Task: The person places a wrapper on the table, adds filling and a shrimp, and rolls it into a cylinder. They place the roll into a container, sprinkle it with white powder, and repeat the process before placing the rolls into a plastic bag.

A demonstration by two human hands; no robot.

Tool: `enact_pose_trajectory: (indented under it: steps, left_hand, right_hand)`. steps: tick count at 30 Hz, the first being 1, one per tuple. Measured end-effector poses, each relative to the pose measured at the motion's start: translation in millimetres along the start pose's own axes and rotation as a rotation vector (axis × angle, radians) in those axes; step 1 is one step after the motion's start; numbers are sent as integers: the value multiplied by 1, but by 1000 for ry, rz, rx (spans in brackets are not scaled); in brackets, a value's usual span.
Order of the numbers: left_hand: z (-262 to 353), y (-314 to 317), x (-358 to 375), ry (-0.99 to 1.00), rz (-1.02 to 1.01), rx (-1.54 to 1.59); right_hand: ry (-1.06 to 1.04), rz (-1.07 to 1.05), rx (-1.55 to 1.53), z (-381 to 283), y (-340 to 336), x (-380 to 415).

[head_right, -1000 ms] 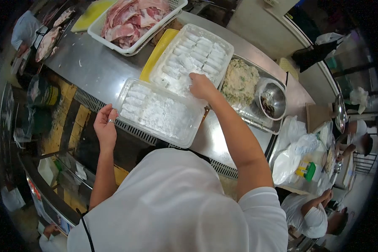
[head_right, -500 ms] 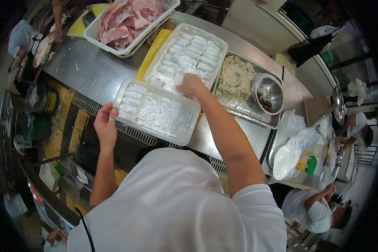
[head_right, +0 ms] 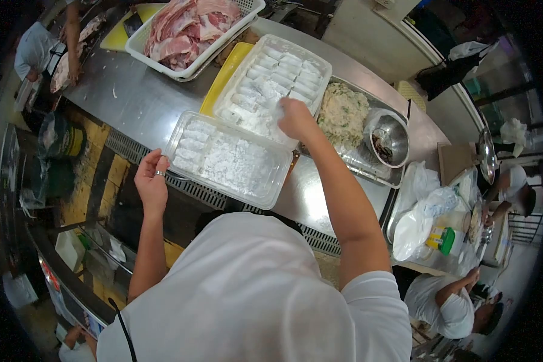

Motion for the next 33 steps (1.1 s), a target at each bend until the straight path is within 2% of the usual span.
enact_pose_trajectory:
  steps: [2,5,7,9,14,17,20,23,26,32,33]
  left_hand:
    - [1,1,-2,0,-3,5]
    - [3,8,-4,6,-12,18]
    - [4,12,-5,28,-36,15]
    - [7,15,-3,17,-36,18]
    - [6,14,-2,-1,-27,35]
    - [3,6,-1,7,-27,26]
    - [-2,-2,-4,3,-31,27]
    - [-1,-3,-8,3,-37,17]
    - [0,-2,-17,15,-57,-8]
    - [-2,7,-32,2,-130,3]
    - [-2,8,-35,3,-143,-6]
  right_hand:
    - [26,-285,19,-3,13,3]
    - [102,-92,127,12,5,-15]
    - [231,-218,67,31,42,-29]
    - [284,-223,29,35,58,-35]
    - [229,41,-128,23,51,-35]
    - [131,278,-175,10,22,-17]
    - [8,210,13,-5,22,-2]
    - [-53,9,123,5,35,-3]
    - [65,-43,58,13,25,0]
    - [40,126,-79,0,3,21]
    - [100,157,-165,6,-2,25]
Point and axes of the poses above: each hand's wrist, its own x-axis away from the middle knuckle, its own y-axis out of the palm, z = x × y, the point moved 10 cm from there along -x, towards the middle knuckle, and after that the axes turned 4 degrees about -z, right-handed, at the moved point
